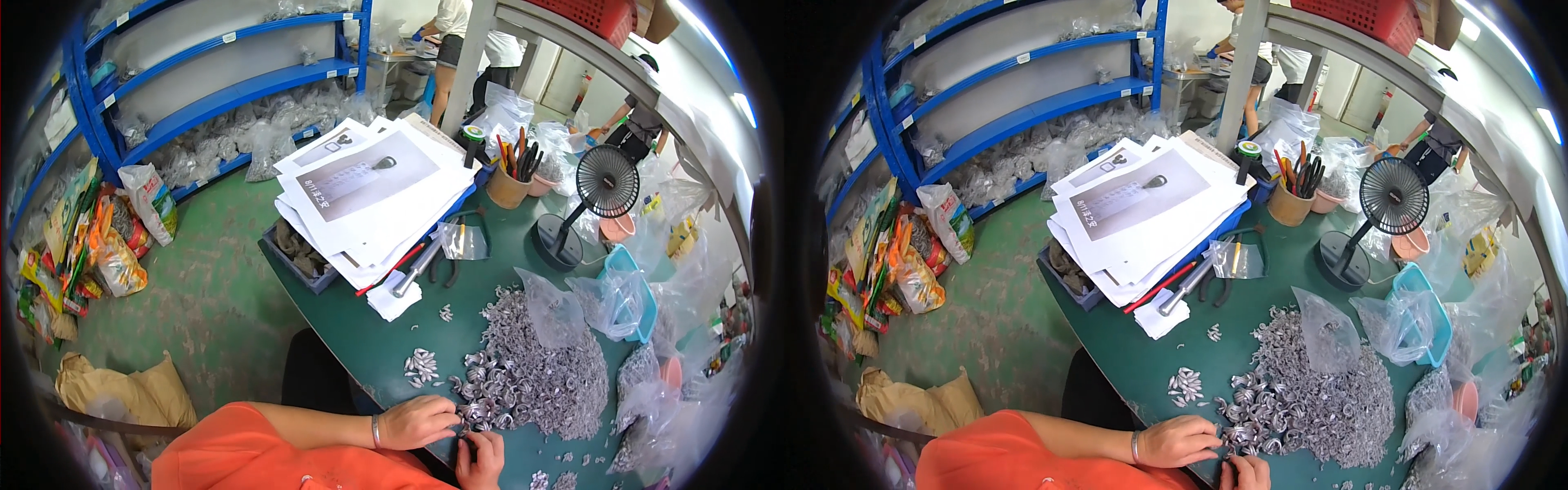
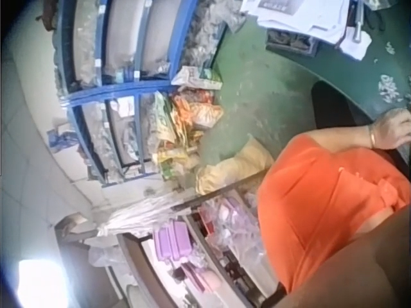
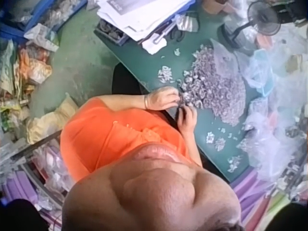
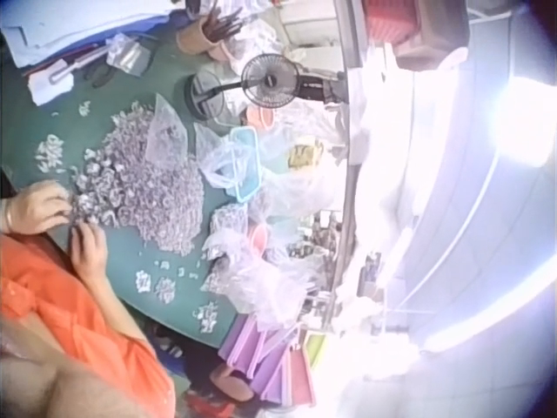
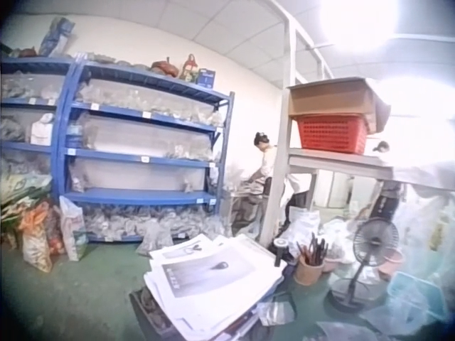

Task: The person picks up and joins two curved metal pieces together by hand at a workbench, repeats this for several pairs, then helps move a large crate of the metal parts to another table.

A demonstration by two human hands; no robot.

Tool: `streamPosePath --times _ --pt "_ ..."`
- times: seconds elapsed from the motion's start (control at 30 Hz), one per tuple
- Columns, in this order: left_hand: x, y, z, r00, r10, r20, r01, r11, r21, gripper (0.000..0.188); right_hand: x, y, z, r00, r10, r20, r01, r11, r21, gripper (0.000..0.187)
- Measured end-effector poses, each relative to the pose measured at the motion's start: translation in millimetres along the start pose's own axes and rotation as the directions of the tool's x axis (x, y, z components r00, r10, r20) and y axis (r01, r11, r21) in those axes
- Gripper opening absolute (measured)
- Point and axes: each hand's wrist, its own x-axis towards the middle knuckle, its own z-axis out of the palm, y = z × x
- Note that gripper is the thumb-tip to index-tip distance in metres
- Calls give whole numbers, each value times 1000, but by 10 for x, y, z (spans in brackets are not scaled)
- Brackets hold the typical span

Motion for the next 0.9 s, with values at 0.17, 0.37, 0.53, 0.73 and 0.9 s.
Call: streamPosePath --times 0.17,0.37,0.53,0.73,0.9 --pt "-49 10 -16 997 37 -73 -39 999 -18 17 -43 25 16 998 -50 22 50 999 19 18" --pt "-45 -9 25 994 45 -104 -49 998 -34 16 -15 11 25 999 -12 32 13 1000 -18 19" --pt "-49 17 -49 998 2 -61 0 1000 29 16 113 -31 42 998 -65 24 65 998 10 20" --pt "-44 22 -32 987 3 162 -19 995 101 16 78 -57 -50 999 50 3 -50 987 150 17" --pt "20 12 -42 997 51 49 -53 997 48 15 747 -210 -685 921 -123 -370 267 891 367 9"
